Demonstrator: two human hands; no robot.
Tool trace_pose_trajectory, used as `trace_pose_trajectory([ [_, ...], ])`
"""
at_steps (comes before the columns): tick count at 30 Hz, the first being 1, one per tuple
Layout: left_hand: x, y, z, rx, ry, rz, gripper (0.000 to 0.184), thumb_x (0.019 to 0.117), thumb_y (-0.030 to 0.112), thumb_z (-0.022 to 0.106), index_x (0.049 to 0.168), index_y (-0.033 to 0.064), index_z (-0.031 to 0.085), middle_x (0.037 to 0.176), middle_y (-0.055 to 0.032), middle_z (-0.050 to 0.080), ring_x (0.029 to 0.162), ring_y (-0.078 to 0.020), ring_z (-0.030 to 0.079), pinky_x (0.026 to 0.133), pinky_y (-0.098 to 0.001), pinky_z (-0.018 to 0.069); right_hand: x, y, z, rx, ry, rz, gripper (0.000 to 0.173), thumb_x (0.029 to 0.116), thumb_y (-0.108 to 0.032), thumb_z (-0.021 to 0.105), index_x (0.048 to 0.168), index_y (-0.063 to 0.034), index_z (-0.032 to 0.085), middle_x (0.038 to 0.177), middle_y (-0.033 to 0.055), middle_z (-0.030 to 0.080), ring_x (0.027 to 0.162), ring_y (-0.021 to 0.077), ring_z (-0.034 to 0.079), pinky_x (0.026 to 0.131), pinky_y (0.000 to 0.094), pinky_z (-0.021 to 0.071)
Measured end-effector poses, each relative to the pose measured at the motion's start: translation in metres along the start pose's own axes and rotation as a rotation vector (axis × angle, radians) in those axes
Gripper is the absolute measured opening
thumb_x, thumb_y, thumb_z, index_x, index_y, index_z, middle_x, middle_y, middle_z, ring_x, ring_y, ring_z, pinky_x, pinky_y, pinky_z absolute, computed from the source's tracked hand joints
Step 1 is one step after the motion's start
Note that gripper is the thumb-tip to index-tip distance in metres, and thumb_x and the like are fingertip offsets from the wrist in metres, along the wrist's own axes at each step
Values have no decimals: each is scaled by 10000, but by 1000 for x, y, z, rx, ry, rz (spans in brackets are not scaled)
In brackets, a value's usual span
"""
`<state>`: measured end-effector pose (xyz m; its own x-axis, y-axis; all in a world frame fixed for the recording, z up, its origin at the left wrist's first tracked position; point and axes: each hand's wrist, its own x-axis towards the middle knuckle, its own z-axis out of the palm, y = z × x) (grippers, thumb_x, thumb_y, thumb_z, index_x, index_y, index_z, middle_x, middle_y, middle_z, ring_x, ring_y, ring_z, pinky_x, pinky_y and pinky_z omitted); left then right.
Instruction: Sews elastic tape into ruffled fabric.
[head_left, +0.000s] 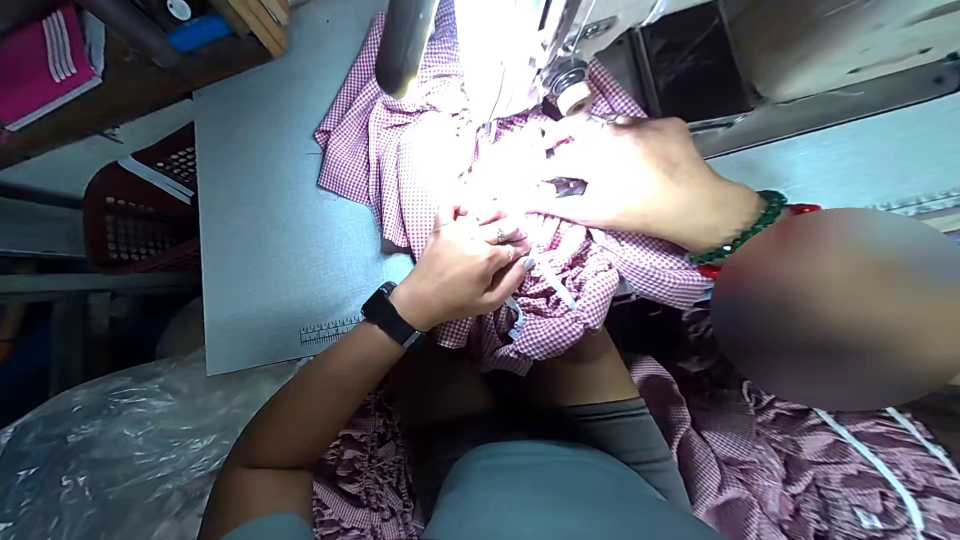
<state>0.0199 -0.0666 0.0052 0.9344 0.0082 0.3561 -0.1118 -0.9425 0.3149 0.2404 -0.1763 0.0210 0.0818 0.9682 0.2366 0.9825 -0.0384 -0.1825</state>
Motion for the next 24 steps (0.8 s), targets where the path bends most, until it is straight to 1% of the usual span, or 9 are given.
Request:
trace_pose_trajectory([
  [3, -1, -1, 0, -7, -15, 13, 267, 947, 249, 574, 931, 148, 820, 1122, -12, 770, 1200, -206, 647, 1068, -537, 358, 1, -3, -1, 1, -20, -15, 471, 920, -457, 569, 1288, -200, 714, 1323, 194, 632, 985, 445, 669, 633, 597, 493],
  [6, -1, -2, 1, -12, -19, 22, 255, 940, 242, 588, 954, 144, 823, 1123, -16, 768, 1168, -197, 660, 1048, -532, 372, -1, 3, 4, 61, 65, -159, 339, 844, -209, 607, 1145, -166, 756, 1266, 200, 675, 1061, 465, 658, 667, 601, 509],
  [8, -1, -3, 2, 0, -26, 27, 251, 947, 238, 586, 986, 158, 821, 1142, -3, 764, 1181, -186, 649, 1066, -524, 347, -1, 5, 5, 53, 83, -235, 345, 842, -146, 546, 1101, -153, 774, 1211, 183, 713, 1041, 476, 652, 645, 586, 490],
  [10, -2, -4, 2, 14, -26, 35, 248, 948, 228, 585, 999, 164, 819, 1151, 4, 763, 1187, -184, 647, 1058, -517, 350, 0, 4, 2, 25, 56, -231, 341, 862, -186, 537, 1111, -167, 770, 1195, 150, 719, 1025, 473, 646, 610, 576, 481],
  [12, -2, -4, 1, 6, -25, 24, 256, 953, 238, 579, 999, 164, 820, 1149, 5, 764, 1195, -187, 646, 1060, -527, 351, 1, 3, 0, 20, 24, -198, 365, 909, -356, 524, 1110, -188, 778, 1238, 129, 712, 1030, 466, 647, 607, 584, 484],
  [15, -2, -2, -2, 11, -37, -1, 377, 978, 437, 550, 1036, 182, 822, 1148, -4, 764, 1197, -197, 645, 1098, -560, 323, 1, 0, 0, -24, -23, -129, 534, 935, -546, 443, 1141, -169, 759, 1258, 159, 686, 1065, 457, 635, 615, 565, 478],
  [18, 0, 3, -3, 80, -70, -27, 683, 868, 766, 537, 1103, 186, 810, 1185, -1, 753, 1230, -207, 618, 1104, -562, 300, 0, 0, 3, -3, 4, -126, 453, 936, -475, 491, 1131, -159, 751, 1273, 196, 650, 1106, 466, 628, 658, 579, 507],
  [21, 1, 8, -5, 111, -85, -51, 858, 740, 907, 517, 1092, 179, 806, 1187, 3, 749, 1252, -221, 613, 1097, -603, 304, -3, 1, 5, 56, 82, -182, 334, 844, -285, 604, 1107, -139, 750, 1164, 205, 691, 1016, 466, 664, 639, 589, 510],
  [24, 0, 16, -3, 143, -117, -67, 808, 758, 888, 534, 1091, 202, 803, 1205, 23, 746, 1281, -206, 600, 1123, -597, 297, -4, -1, 3, 21, 65, -158, 415, 940, -457, 512, 1041, -141, 761, 1059, 180, 682, 943, 427, 663, 601, 557, 478],
])
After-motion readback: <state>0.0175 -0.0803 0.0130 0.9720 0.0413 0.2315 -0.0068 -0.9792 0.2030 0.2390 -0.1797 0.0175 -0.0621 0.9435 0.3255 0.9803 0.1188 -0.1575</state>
